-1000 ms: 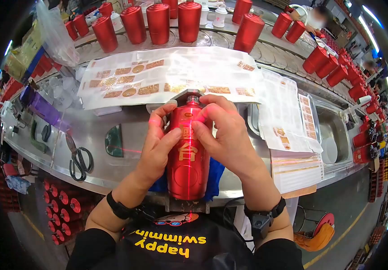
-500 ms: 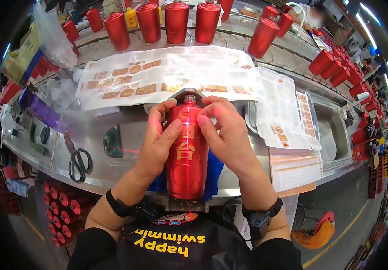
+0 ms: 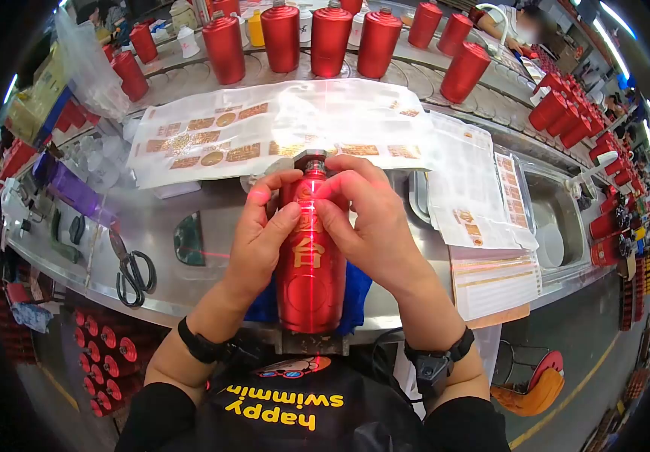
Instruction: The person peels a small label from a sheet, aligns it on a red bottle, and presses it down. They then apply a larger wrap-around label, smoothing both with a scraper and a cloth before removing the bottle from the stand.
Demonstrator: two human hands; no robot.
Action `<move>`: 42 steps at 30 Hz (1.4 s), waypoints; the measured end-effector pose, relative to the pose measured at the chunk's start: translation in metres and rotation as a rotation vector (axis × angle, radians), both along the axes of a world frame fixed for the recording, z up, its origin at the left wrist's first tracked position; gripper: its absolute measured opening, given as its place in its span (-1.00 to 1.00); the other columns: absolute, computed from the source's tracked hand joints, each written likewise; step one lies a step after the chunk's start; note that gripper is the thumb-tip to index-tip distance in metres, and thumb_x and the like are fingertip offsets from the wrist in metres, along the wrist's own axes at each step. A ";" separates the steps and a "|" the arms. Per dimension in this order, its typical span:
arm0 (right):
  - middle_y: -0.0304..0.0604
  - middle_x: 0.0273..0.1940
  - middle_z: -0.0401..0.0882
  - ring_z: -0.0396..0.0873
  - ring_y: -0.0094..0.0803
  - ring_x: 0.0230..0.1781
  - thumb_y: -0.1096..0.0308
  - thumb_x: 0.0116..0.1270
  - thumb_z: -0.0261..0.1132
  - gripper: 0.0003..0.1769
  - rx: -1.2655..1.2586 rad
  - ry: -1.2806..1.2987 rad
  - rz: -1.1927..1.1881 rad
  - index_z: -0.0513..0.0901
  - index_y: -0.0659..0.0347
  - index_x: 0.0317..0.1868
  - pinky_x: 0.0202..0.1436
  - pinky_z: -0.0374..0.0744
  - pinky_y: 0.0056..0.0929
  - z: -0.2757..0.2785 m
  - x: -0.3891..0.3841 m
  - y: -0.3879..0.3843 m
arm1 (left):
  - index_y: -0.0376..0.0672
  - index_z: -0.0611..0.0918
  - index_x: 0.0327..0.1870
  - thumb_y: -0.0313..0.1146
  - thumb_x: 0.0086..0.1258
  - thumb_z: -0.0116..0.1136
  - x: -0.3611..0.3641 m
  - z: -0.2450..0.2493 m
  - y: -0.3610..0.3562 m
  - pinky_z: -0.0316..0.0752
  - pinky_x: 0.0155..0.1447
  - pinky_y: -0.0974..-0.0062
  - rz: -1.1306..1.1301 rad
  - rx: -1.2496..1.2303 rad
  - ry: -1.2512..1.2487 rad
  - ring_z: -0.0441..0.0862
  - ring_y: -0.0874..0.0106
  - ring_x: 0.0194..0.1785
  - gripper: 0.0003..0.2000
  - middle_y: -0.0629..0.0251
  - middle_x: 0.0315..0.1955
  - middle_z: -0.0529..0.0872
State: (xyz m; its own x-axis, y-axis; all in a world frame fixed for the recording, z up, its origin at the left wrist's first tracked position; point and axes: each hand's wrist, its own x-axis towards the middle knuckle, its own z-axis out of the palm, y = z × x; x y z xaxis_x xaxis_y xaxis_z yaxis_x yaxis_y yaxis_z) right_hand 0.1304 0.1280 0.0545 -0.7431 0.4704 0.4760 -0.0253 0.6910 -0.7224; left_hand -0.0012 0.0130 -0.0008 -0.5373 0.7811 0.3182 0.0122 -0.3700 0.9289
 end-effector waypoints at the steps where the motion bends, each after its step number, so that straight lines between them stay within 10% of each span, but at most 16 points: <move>1: 0.03 0.16 0.55 0.60 -0.26 0.03 0.48 0.35 0.37 -0.89 -0.008 -0.007 0.007 0.63 0.29 -0.16 0.01 0.59 -0.38 0.002 0.001 -0.002 | -0.24 0.55 0.23 -0.39 0.49 0.15 -0.001 0.002 0.000 0.34 0.37 0.38 0.001 0.002 0.018 0.49 0.32 0.23 -0.66 0.14 0.09 0.57; 20: 0.08 0.08 0.57 0.61 -0.16 -0.03 0.54 0.29 0.37 -0.88 0.141 0.043 0.025 0.60 0.30 -0.21 0.01 0.61 -0.31 0.021 0.004 -0.007 | -0.29 0.43 0.32 -0.43 0.53 0.08 -0.009 0.002 -0.012 0.33 0.40 0.42 -0.069 -0.016 0.018 0.46 0.45 0.26 -0.61 0.21 0.18 0.54; 29: 0.05 0.09 0.59 0.64 -0.25 -0.02 0.54 0.29 0.36 -0.90 -0.068 0.065 0.056 0.61 0.30 -0.21 -0.05 0.62 -0.38 0.033 0.009 -0.019 | -0.22 0.61 0.07 -0.21 0.40 0.27 -0.007 0.035 -0.024 0.36 0.22 0.36 -0.037 0.052 0.308 0.52 0.29 0.05 -0.66 0.18 -0.10 0.61; 35: 0.04 0.13 0.61 0.59 -0.33 0.07 0.53 0.32 0.36 -0.94 0.104 0.093 0.061 0.63 0.31 -0.25 0.09 0.53 -0.43 0.033 0.016 -0.017 | -0.22 0.60 -0.19 -0.41 0.37 0.25 0.004 0.043 -0.025 0.34 0.18 0.38 0.015 -0.004 0.291 0.49 0.35 -0.08 -0.88 0.26 -0.22 0.61; 36: 0.10 0.07 0.60 0.60 -0.07 0.08 0.49 0.25 0.39 -0.87 0.143 0.127 0.065 0.61 0.27 -0.23 0.05 0.57 -0.29 0.029 0.016 -0.014 | -0.22 0.60 -0.20 -0.41 0.37 0.25 0.004 0.045 -0.027 0.34 0.18 0.38 0.019 -0.005 0.325 0.49 0.34 -0.09 -0.89 0.25 -0.23 0.62; 42: 0.06 0.08 0.60 0.60 -0.06 0.04 0.45 0.27 0.42 -0.84 0.072 0.096 0.077 0.60 0.28 -0.22 0.02 0.58 -0.28 0.043 0.026 -0.019 | -0.24 0.61 -0.22 -0.46 0.33 0.22 0.006 0.064 -0.030 0.35 0.25 0.25 0.141 0.002 0.624 0.57 0.12 -0.03 -0.91 0.10 -0.21 0.68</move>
State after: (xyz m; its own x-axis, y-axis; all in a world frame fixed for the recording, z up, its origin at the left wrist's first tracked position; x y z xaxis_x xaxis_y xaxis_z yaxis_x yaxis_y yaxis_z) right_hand 0.1562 0.1090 0.0980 -0.7253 0.3755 0.5771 -0.1468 0.7346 -0.6625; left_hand 0.0047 -0.0169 0.0627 -0.3479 0.7151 0.6063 0.5997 -0.3274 0.7302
